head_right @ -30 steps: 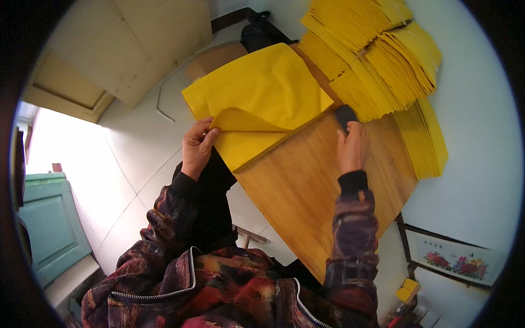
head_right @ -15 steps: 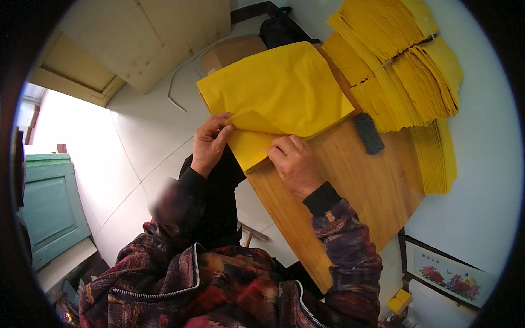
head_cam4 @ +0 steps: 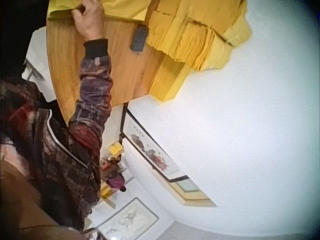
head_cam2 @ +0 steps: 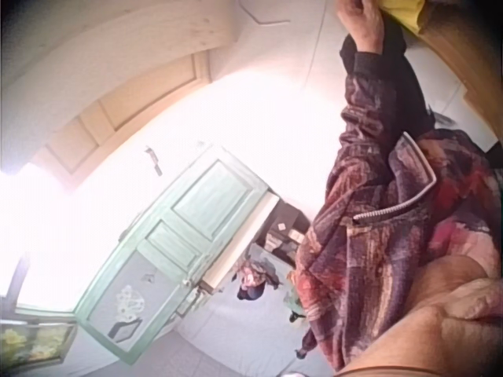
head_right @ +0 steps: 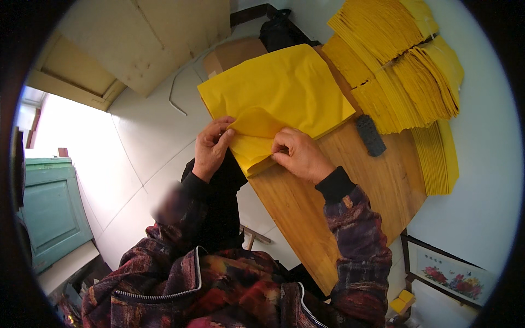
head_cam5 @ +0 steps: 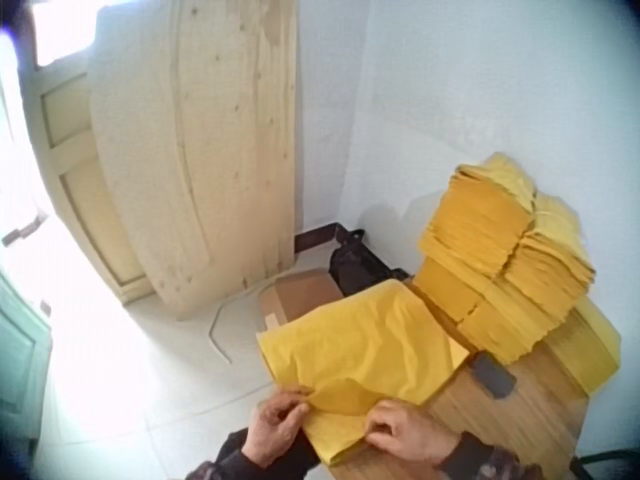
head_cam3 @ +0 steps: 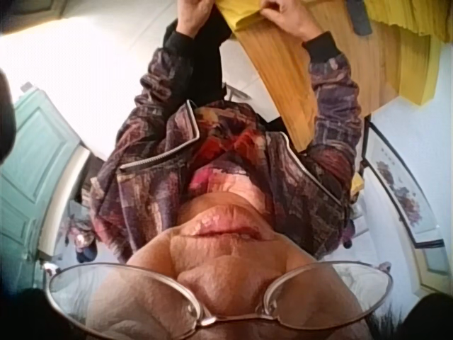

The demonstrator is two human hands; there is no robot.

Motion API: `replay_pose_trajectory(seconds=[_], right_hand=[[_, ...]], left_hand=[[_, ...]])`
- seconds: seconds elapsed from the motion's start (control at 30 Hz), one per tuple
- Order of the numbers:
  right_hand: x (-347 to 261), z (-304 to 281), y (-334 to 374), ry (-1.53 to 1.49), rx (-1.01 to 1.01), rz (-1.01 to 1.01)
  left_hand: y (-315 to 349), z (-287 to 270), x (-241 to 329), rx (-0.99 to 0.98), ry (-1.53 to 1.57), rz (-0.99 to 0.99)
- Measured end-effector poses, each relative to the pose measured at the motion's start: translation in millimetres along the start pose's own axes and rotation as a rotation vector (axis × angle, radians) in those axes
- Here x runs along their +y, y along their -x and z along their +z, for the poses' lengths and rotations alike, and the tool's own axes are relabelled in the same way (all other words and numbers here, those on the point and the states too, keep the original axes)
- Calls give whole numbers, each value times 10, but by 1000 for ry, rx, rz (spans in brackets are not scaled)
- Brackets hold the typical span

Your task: The person folds yellow paper sheets on a wooden table, repeatedly folding each sheet in half and pressing the crease. The person handles the sheets one at a time, stacking the folded sheets on the table.

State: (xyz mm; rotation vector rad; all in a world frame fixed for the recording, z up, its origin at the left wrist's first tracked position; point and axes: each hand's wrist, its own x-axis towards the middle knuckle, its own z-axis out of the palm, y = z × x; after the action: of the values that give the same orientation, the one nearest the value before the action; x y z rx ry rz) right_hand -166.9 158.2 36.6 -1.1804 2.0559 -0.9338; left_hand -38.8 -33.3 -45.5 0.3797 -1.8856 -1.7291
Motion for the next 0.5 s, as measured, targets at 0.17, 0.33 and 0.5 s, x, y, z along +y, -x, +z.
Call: replay_pose_trajectory(seconds=[0.17,0.33,0.5], right_hand=[[-12,-66,-39,-99,-36,72],[16,-40,-35,-182,-11,99],[16,7,-18,-171,34,104]], left_hand=[[18,-87,53,-95,89,-84],[19,-196,91,-253,243,-194],[41,-161,66,-246,162,-174]])
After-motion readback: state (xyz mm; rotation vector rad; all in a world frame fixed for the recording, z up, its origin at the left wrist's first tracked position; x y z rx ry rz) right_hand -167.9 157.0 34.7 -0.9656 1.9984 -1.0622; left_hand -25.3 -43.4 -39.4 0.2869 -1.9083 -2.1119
